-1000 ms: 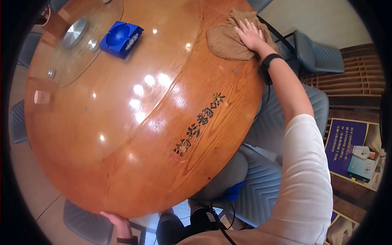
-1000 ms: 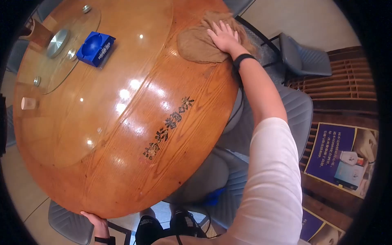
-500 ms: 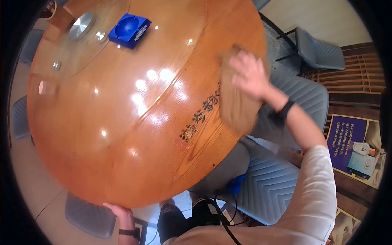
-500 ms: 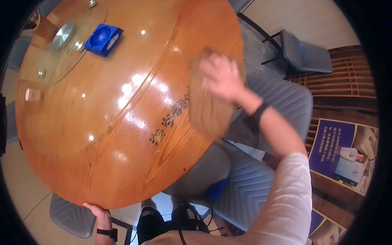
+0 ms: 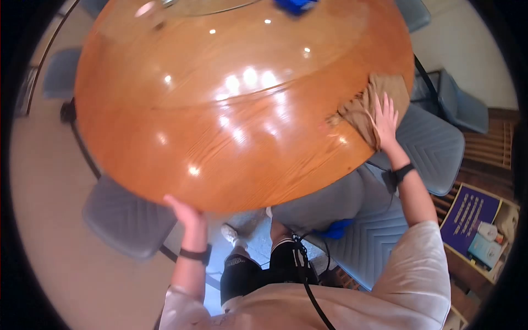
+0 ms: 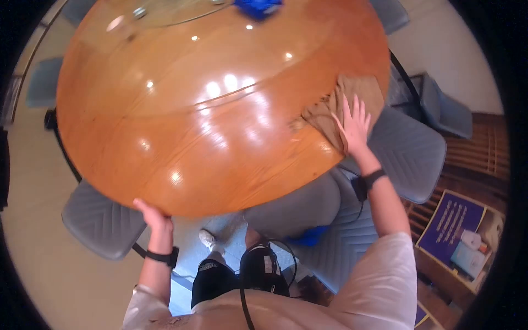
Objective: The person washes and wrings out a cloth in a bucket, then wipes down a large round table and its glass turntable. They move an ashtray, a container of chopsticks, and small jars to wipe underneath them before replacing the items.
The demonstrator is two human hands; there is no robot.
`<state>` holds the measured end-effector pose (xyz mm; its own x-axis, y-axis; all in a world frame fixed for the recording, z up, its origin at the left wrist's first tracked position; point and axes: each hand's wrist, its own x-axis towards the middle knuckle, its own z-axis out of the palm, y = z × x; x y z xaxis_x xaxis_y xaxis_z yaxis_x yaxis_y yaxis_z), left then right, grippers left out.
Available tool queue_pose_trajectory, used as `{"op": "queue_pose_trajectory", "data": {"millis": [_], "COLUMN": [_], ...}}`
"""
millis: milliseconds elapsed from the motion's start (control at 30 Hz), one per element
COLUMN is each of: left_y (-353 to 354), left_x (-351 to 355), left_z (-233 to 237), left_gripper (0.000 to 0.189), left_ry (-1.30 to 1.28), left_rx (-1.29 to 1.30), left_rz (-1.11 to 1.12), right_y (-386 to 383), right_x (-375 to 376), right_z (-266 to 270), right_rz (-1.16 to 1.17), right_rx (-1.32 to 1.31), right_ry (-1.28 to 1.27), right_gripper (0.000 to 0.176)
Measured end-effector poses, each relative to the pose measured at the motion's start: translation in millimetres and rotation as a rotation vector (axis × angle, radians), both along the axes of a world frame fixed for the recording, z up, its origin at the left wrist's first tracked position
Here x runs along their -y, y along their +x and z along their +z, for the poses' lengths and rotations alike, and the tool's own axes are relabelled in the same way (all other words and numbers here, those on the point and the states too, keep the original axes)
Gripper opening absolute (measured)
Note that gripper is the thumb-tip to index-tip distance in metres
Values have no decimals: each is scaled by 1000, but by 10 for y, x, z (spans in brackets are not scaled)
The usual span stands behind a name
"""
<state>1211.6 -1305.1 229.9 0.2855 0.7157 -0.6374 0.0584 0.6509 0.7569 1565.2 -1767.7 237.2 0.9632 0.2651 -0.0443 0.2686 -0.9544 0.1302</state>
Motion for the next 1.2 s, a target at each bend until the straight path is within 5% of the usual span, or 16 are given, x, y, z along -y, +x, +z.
{"op": "queue_pose_trajectory", "data": {"millis": [200, 233, 400, 600, 767, 867, 1000, 1067, 1133, 1200], "left_y": [-422, -658, -2730, -5262, -6222, -6483, -6424, -6218, -5876, -5704], "left_x": [-119, -92, -231, -965, -1635, -2013, -2550, -2891, -3255, -3538], "left_z": [182, 222, 148, 358, 91, -171, -453, -338, -112, 77], "left_gripper": [84, 97, 65, 59, 47, 46, 47, 48, 49, 50], "left_ry": [-360, -320, -587, -550, -514, -585, -570, -560, -531, -505], "left_rx": [69, 44, -10, -294, -339, -150, -357, -245, -133, -63], "left_rz": [-198, -253, -519, -317, 42, 411, 387, 271, 246, 217], "right_y": [-1339, -1535, -2310, -2814, -2631, -2661, -2524, -2575, -2562, -2829], "right_x": [-1141, -1405, -2753, -4396, -4944, -4967, -4938, -4946, -4872, -4760], "right_z": [-3, 2, -67, -79, -275, -333, -294, -112, -386, -66], "right_rz": [26, 18, -142, -297, -405, -434, -413, -350, -363, -440], "right_rx": [-69, -83, -176, -379, -429, -442, -541, -614, -698, -920], "right_ry": [13, 6, 54, 191, 314, 357, 478, 538, 935, 1333], "right_gripper": [76, 76, 77, 75, 66, 63, 60, 59, 56, 54]}}
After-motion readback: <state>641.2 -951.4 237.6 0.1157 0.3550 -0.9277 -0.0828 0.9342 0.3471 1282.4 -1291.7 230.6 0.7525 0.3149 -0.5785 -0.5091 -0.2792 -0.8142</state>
